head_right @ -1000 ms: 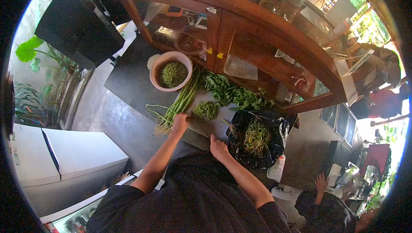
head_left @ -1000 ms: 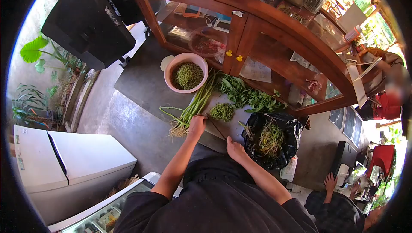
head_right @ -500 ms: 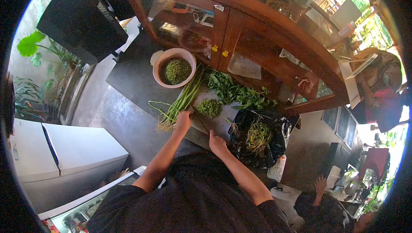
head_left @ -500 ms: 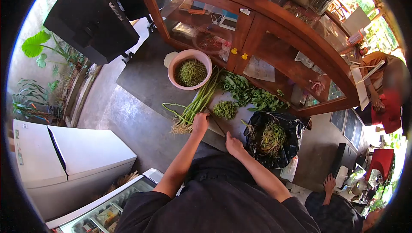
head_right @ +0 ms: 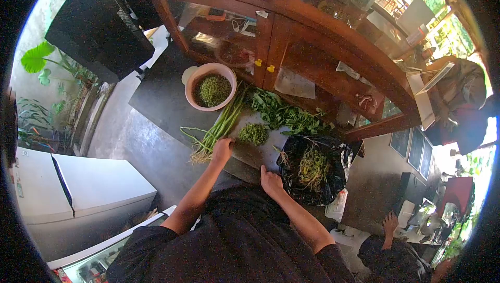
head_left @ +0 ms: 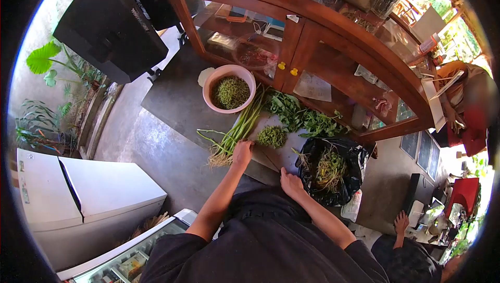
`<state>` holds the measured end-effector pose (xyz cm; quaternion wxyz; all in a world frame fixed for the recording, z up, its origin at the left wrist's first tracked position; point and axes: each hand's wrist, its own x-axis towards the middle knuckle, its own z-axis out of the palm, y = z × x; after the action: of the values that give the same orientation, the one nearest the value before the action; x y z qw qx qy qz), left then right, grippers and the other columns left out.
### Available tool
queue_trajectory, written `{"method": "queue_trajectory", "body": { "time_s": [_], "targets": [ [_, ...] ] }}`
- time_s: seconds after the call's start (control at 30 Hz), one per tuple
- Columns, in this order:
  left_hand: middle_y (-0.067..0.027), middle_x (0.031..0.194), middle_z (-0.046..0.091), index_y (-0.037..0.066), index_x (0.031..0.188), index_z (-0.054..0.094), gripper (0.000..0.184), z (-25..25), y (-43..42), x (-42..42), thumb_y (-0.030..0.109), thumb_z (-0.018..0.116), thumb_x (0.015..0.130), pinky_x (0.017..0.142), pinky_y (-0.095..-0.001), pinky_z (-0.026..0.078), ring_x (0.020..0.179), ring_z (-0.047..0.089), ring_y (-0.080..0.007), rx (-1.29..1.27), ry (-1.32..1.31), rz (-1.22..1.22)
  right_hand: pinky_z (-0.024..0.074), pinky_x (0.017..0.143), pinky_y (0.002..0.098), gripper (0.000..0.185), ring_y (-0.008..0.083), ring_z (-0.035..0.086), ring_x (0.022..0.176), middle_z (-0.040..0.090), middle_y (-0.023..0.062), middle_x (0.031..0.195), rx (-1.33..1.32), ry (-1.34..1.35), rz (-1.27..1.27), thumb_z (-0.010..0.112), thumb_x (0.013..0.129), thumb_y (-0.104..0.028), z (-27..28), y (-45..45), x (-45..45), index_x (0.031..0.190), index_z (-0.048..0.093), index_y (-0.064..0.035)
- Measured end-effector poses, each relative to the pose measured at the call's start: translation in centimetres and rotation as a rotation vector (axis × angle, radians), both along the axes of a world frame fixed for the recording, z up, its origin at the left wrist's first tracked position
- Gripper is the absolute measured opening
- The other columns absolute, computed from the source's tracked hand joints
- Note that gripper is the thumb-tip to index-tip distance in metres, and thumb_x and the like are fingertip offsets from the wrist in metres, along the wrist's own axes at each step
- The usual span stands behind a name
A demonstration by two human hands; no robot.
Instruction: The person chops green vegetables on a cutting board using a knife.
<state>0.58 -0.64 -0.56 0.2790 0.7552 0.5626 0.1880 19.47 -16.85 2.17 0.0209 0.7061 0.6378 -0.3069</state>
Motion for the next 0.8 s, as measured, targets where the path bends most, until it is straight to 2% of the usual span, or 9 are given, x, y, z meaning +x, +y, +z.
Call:
{"method": "queue_trajectory", "body": {
  "time_s": [0.07, 0.17, 0.27, 0.4, 0.5, 0.57, 0.7, 0.77, 0.8],
  "targets": [
    [-0.0164, 0.097, 0.063, 0.004, 0.089, 0.069, 0.019, -0.3, -0.1, -0.2, 0.000, 0.057, 0.074, 0.081, -0.0423, 0.048, 0.094, 0.058, -0.0354, 0.062, -0.024, -0.043, 0.0494, 0.069, 0.0549, 0.031, 0.0450, 0.062, 0.077, 0.063, 0.0272, 0.085, -0.003, -0.026, -0.001, 0.043, 0.091, -0.021, 0.7, 0.3, 0.0, 0.113, 0.039, -0.0006],
    [-0.0161, 0.098, 0.061, 0.004, 0.090, 0.069, 0.021, 0.1, -0.1, -0.3, 0.000, 0.057, 0.074, 0.083, -0.0422, 0.048, 0.096, 0.056, -0.0350, 0.053, -0.002, -0.080, 0.0495, 0.066, 0.0551, 0.029, 0.0448, 0.062, 0.075, 0.063, 0.0254, 0.082, 0.027, -0.051, -0.010, 0.043, 0.091, -0.022, 0.1, 0.5, 0.2, 0.110, 0.038, -0.0002],
    [-0.0169, 0.097, 0.062, 0.004, 0.092, 0.069, 0.022, -1.4, 0.0, -0.6, -0.001, 0.057, 0.074, 0.081, -0.0430, 0.048, 0.095, 0.057, -0.0352, 0.103, -0.023, -0.088, 0.0497, 0.064, 0.0547, 0.027, 0.0448, 0.062, 0.073, 0.063, 0.0246, 0.080, -0.048, 0.007, -0.063, 0.043, 0.092, -0.022, 2.1, 1.1, 0.1, 0.107, 0.038, -0.0003],
    [-0.0176, 0.095, 0.062, 0.003, 0.093, 0.069, 0.024, 0.7, 0.0, -0.1, -0.002, 0.057, 0.074, 0.081, -0.0436, 0.048, 0.094, 0.057, -0.0357, 0.078, 0.039, -0.084, 0.0496, 0.064, 0.0545, 0.027, 0.0444, 0.062, 0.073, 0.063, 0.0248, 0.079, -0.020, 0.022, -0.052, 0.043, 0.093, -0.023, 4.1, 1.2, -0.1, 0.106, 0.038, -0.0005],
    [-0.0181, 0.093, 0.062, 0.002, 0.092, 0.069, 0.023, 0.6, 0.2, 0.4, -0.002, 0.057, 0.073, 0.080, -0.0442, 0.048, 0.093, 0.057, -0.0361, 0.101, 0.000, -0.058, 0.0495, 0.063, 0.0543, 0.029, 0.0440, 0.062, 0.073, 0.063, 0.0249, 0.078, -0.040, -0.008, -0.021, 0.044, 0.092, -0.023, 5.3, 1.0, -0.1, 0.110, 0.039, 0.0002],
    [-0.0179, 0.091, 0.062, 0.002, 0.091, 0.069, 0.022, -0.3, 0.4, 0.5, -0.002, 0.058, 0.073, 0.080, -0.0443, 0.048, 0.092, 0.058, -0.0363, 0.094, 0.006, -0.054, 0.0529, 0.064, 0.0471, 0.043, 0.0403, 0.064, 0.074, 0.063, 0.0243, 0.081, -0.003, -0.026, 0.045, 0.044, 0.093, -0.021, 5.7, 0.6, 0.0, 0.126, 0.037, 0.0061],
    [-0.0178, 0.090, 0.063, 0.002, 0.089, 0.069, 0.020, -0.2, 0.6, 0.2, -0.001, 0.059, 0.073, 0.079, -0.0442, 0.048, 0.090, 0.058, -0.0366, 0.081, -0.040, -0.052, 0.0529, 0.066, 0.0481, 0.043, 0.0410, 0.064, 0.077, 0.064, 0.0248, 0.081, -0.048, -0.014, 0.031, 0.045, 0.091, -0.018, 6.4, 0.6, 0.0, 0.125, 0.038, 0.0068],
    [-0.0178, 0.089, 0.064, 0.002, 0.089, 0.070, 0.019, 0.0, 0.5, 0.0, -0.001, 0.059, 0.073, 0.078, -0.0437, 0.048, 0.089, 0.059, -0.0364, 0.125, -0.073, -0.060, 0.0501, 0.065, 0.0530, 0.034, 0.0437, 0.062, 0.072, 0.063, 0.0251, 0.075, -0.005, 0.000, -0.001, 0.046, 0.090, -0.021, 6.3, 0.4, 0.0, 0.113, 0.039, 0.0030],
    [-0.0178, 0.089, 0.064, 0.002, 0.089, 0.070, 0.019, 0.1, 0.6, 0.0, -0.001, 0.059, 0.073, 0.078, -0.0437, 0.048, 0.089, 0.059, -0.0364, 0.124, -0.073, -0.061, 0.0501, 0.065, 0.0530, 0.034, 0.0437, 0.062, 0.072, 0.063, 0.0251, 0.075, -0.006, 0.000, -0.002, 0.046, 0.090, -0.021, 6.4, 0.4, -0.1, 0.113, 0.039, 0.0030]
  ]
}}
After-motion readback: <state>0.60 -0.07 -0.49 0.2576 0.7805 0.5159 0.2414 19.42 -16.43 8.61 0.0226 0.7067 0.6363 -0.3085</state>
